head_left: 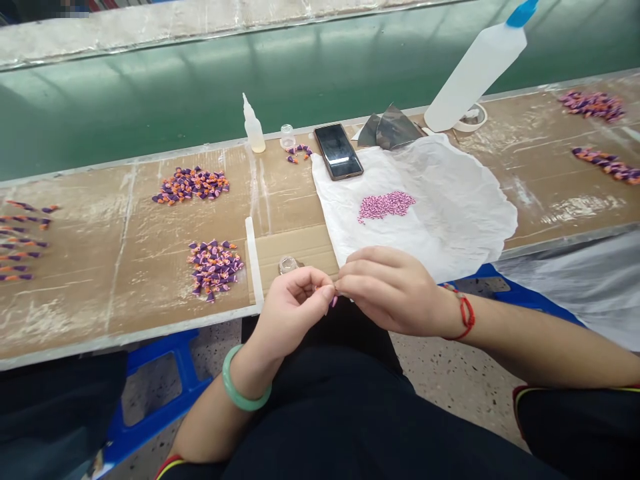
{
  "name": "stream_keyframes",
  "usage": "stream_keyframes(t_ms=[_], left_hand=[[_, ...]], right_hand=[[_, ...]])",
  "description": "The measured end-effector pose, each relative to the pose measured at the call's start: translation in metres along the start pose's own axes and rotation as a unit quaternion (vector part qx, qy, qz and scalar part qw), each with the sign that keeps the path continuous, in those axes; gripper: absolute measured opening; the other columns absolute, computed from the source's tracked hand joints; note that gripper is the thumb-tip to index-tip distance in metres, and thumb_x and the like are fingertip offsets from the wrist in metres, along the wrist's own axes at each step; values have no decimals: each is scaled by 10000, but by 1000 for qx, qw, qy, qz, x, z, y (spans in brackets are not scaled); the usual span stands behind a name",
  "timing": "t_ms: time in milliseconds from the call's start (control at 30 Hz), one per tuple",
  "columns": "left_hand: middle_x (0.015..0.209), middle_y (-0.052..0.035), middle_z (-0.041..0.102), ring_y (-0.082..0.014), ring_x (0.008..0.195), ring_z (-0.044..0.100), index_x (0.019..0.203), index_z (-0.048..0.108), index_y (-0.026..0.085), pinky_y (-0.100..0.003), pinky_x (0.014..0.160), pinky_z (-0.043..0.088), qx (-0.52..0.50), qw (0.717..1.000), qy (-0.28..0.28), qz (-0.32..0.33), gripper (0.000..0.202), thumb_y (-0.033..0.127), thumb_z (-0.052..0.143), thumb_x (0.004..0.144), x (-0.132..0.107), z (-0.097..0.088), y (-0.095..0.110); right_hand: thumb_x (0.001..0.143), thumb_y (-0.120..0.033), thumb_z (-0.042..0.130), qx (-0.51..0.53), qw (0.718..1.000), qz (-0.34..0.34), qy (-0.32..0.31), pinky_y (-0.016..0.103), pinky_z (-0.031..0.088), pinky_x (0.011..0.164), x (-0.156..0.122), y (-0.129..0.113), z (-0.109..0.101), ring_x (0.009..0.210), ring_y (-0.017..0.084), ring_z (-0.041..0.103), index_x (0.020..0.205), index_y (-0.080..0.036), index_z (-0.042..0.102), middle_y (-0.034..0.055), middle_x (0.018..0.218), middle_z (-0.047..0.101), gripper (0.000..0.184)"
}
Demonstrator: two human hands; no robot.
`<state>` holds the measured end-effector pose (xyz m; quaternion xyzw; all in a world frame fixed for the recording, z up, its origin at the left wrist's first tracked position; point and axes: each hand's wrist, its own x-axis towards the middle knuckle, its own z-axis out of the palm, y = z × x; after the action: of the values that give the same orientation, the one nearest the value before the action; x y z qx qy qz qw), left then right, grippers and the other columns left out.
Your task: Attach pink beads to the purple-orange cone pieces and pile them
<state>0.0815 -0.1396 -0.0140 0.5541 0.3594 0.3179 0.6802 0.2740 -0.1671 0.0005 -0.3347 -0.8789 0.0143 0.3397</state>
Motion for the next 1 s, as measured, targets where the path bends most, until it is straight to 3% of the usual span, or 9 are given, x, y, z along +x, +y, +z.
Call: stream_keyframes(t_ms=[67,167,267,367,567,700,833,1000], left_hand=[[581,12,560,-102,508,469,679,589,183,-229,487,383,105,989,40,93,166,244,647,822,-3,-1,3],[567,22,556,-96,482,452,698,605,190,-233,481,374,248,939,68,229,151,161,600,846,-7,-3,5],[561,34,548,-88,480,451,709,602,192,-223,482,368,311,903,58,292,171,124,585,865,-6,-5,7],[552,41,546,-84,486,456,709,597,187,-211,488,368,325,892,42,312,174,97,584,856,-5,-6,7],[541,44,530,-83,473,431,693,597,182,-211,485,363,316,901,7,297,181,102,586,855,-4,-11,7],[574,13,605,-96,479,488,711,634,176,-220,485,399,273,931,-1,241,174,142,592,877,-6,-16,9],[618,-15,664,-121,529,581,741,673,175,-219,502,458,196,963,29,181,149,181,628,882,-12,-26,6],[626,-26,699,-120,507,605,781,700,169,-207,479,485,111,985,81,104,105,244,707,854,-22,-49,-11]], right_hand=[[946,-109,498,118,986,121,-4,265,516,655,1,-3,-1,697,137,607,911,-188,574,25,777,682,115],[912,-125,528,234,940,245,-38,230,504,614,5,-7,-3,652,111,616,839,-194,568,-5,735,666,108],[884,-119,530,280,919,273,-57,220,497,603,8,-11,-4,640,106,615,807,-185,569,-6,722,666,109],[858,-110,536,280,921,266,-50,209,479,583,10,-12,-3,616,97,584,776,-181,563,-14,696,640,112],[821,-102,543,271,924,263,-54,201,455,565,10,-13,0,587,87,532,726,-191,537,-31,654,601,131],[832,-114,526,286,917,271,-63,203,470,579,12,-14,1,599,91,566,740,-193,535,-23,669,614,122],[833,-96,508,287,918,261,-81,196,470,582,18,-9,2,597,88,565,745,-197,523,-21,677,618,135],[815,-126,513,201,950,187,-151,208,369,542,32,18,15,544,89,469,715,-202,481,-38,611,534,130]])
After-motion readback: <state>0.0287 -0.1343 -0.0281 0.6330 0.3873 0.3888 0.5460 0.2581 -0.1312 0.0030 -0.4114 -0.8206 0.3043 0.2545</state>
